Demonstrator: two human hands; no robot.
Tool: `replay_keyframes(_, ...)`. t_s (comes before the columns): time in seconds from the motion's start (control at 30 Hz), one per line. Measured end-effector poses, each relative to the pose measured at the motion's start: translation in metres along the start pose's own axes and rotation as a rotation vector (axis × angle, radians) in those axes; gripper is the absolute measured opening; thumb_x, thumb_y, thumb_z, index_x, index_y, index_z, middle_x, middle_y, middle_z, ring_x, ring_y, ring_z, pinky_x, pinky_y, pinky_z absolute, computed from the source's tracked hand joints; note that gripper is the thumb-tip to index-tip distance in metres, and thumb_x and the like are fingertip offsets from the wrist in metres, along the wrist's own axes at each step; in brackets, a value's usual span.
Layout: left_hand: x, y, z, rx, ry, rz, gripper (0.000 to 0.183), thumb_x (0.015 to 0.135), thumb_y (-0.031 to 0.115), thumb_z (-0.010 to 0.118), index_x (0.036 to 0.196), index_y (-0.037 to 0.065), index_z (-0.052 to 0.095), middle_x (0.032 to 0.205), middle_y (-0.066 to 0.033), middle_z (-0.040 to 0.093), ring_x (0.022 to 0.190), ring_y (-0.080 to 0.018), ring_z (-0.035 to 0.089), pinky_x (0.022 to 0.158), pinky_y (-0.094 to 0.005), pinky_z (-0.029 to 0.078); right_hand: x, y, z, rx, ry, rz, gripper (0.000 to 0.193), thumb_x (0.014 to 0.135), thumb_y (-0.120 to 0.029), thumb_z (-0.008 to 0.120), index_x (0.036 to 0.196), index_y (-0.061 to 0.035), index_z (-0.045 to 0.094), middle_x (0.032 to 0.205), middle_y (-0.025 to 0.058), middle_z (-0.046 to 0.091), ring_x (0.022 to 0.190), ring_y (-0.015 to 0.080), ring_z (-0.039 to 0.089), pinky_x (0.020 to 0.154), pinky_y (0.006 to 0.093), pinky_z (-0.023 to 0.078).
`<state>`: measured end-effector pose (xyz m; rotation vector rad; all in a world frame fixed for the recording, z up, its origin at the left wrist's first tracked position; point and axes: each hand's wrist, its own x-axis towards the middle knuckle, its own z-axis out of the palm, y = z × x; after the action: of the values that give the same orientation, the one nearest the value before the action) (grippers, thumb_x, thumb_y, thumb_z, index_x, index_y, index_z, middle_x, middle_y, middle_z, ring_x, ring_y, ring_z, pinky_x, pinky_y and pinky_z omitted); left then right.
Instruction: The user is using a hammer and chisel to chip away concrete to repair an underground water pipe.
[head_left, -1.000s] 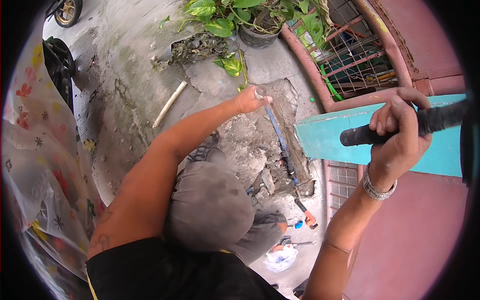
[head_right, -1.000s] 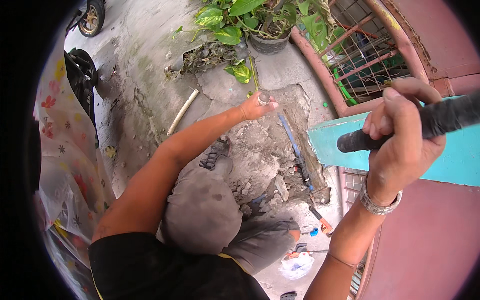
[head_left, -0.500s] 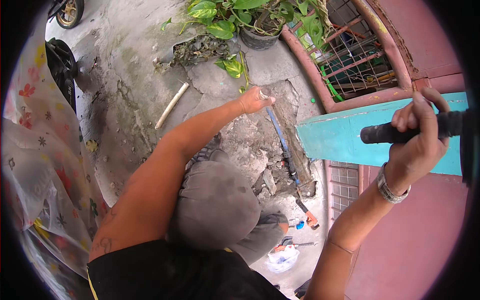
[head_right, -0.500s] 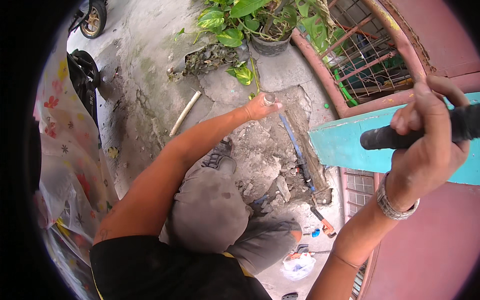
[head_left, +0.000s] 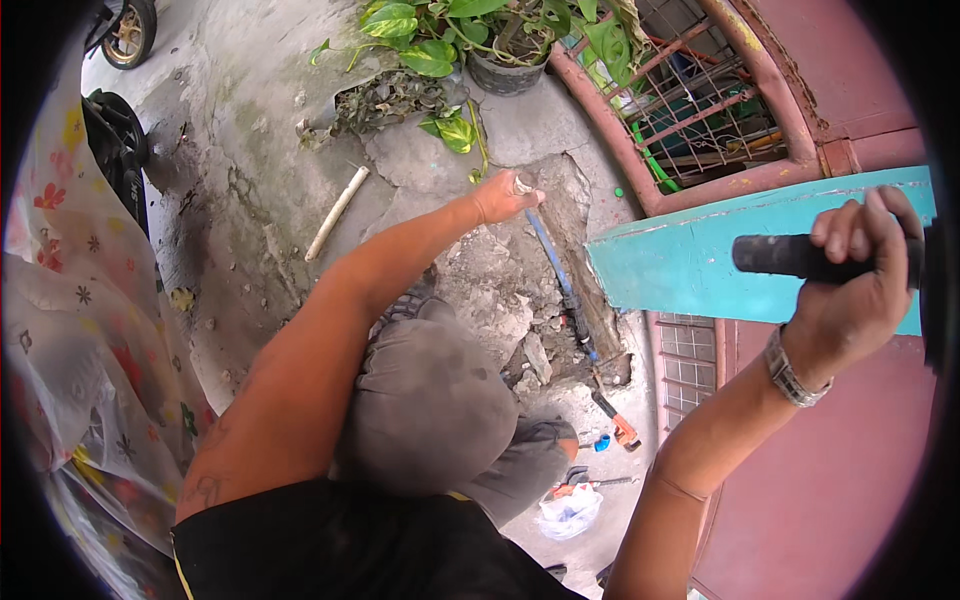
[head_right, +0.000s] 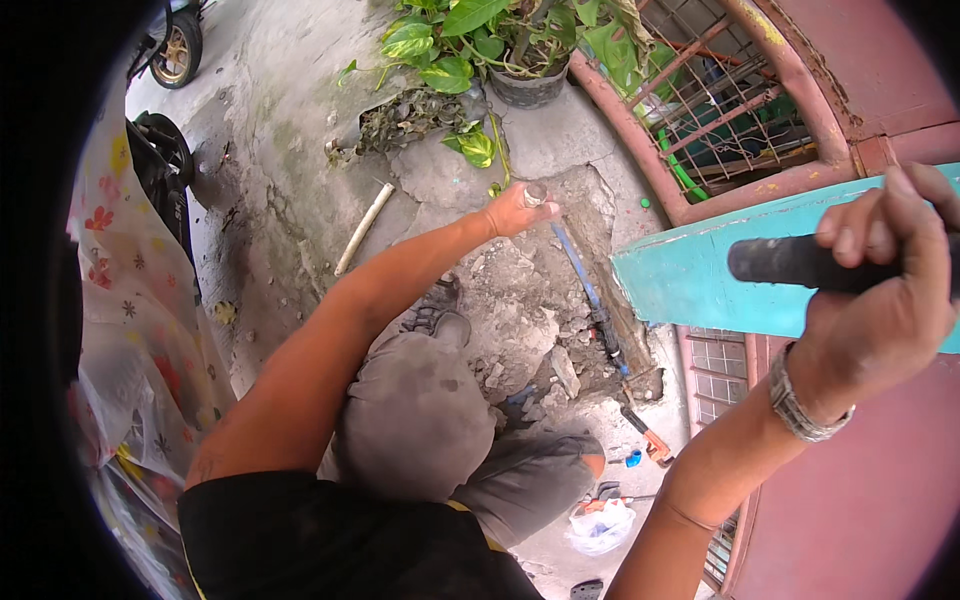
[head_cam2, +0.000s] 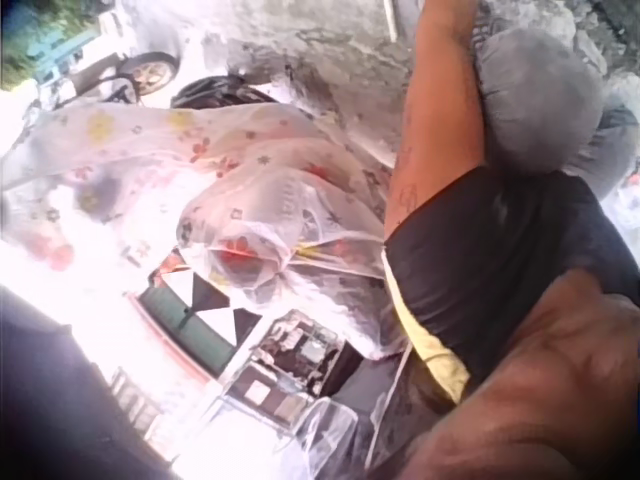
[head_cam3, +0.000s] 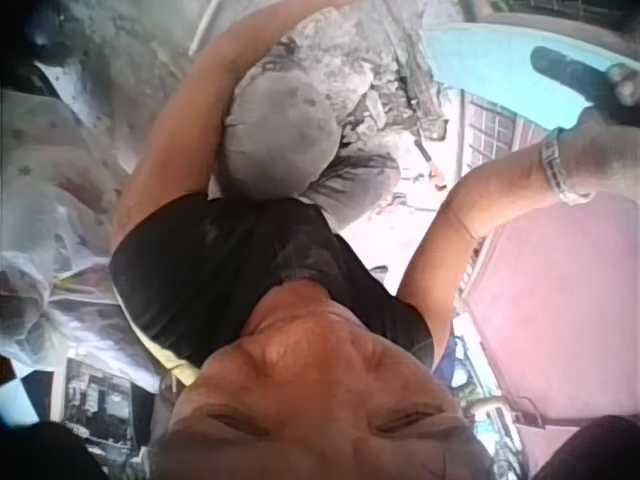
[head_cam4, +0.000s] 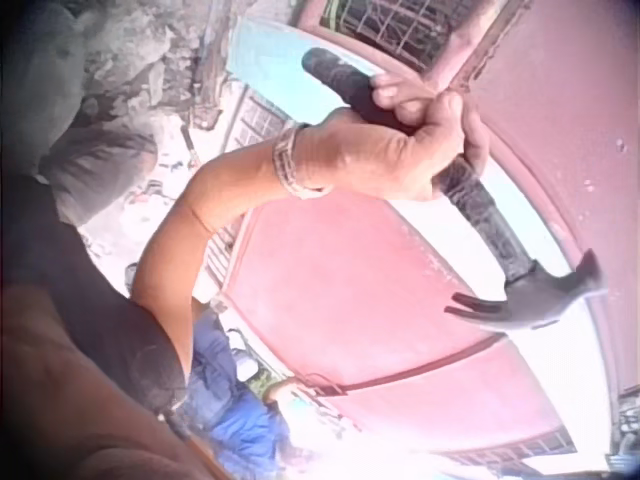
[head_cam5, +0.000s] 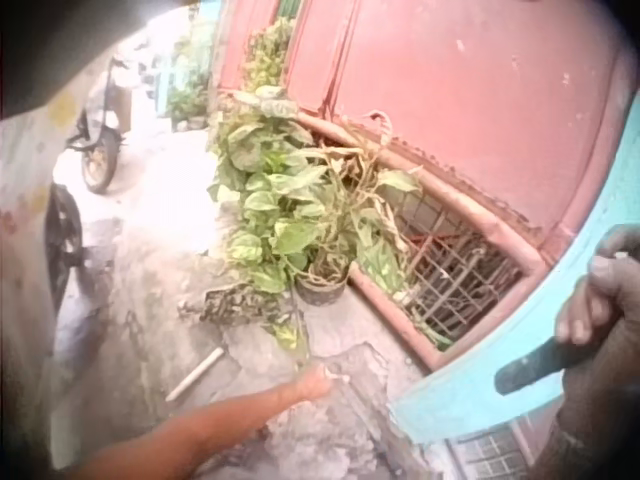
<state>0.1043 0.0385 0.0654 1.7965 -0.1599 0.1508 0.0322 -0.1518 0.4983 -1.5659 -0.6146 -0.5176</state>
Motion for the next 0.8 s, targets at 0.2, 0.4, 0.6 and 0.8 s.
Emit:
replay_keyframes(0.2, -0.001, 0.004, -0.004, 0.013, -0.016, -0.038, 0.038, 0.091, 0.040, 0.068, 0.090, 0.002, 0.070, 0.081, -0.0118, 0.070, 0.075, -0.0190, 0.062, 0.075, -0.0376, 0.051, -0.128, 0.162, 0.029, -0.474, -0.379, 0.273, 0.010, 0.084, -0.012, 0.060, 0.086, -0.0024, 0.061, 0.072, 0.0149, 0.056, 0.068, 0.0316, 0.054, 0.067, 0.0439, 0.047)
replay_keyframes(0.4, -0.005, -0.009, -0.004, 0.050, -0.013, -0.004, 0.041, 0.091, 0.042, 0.069, 0.091, 0.001, 0.071, 0.080, -0.0132, 0.068, 0.073, -0.0214, 0.061, 0.075, -0.0382, 0.051, -0.087, 0.113, 0.011, -0.626, -0.425, 0.379, 0.016, 0.080, -0.010, 0.065, 0.092, -0.0004, 0.068, 0.066, 0.0119, 0.065, 0.058, 0.0251, 0.064, 0.060, 0.0362, 0.051)
replay_keyframes(0.6, -0.004, 0.005, -0.003, 0.040, -0.041, -0.020, 0.041, 0.091, 0.043, 0.069, 0.086, 0.002, 0.069, 0.072, -0.0096, 0.064, 0.067, -0.0173, 0.057, 0.069, -0.0369, 0.050, -0.058, 0.067, 0.032, 0.023, 0.024, 0.148, 0.011, 0.087, -0.007, 0.060, 0.079, -0.0004, 0.057, 0.059, 0.0018, 0.049, 0.051, 0.0144, 0.049, 0.054, 0.0312, 0.045)
replay_keyframes(0.8, -0.038, 0.001, -0.003, -0.094, -0.040, 0.034, 0.029, 0.097, 0.027, 0.064, 0.085, 0.001, 0.067, 0.066, -0.0039, 0.059, 0.062, -0.0147, 0.055, 0.060, -0.0361, 0.047, -0.203, 0.244, -0.035, -0.760, -0.566, 0.758, 0.023, 0.082, -0.018, 0.063, 0.082, 0.0045, 0.065, 0.073, 0.0254, 0.067, 0.071, 0.0416, 0.068, 0.069, 0.0466, 0.053)
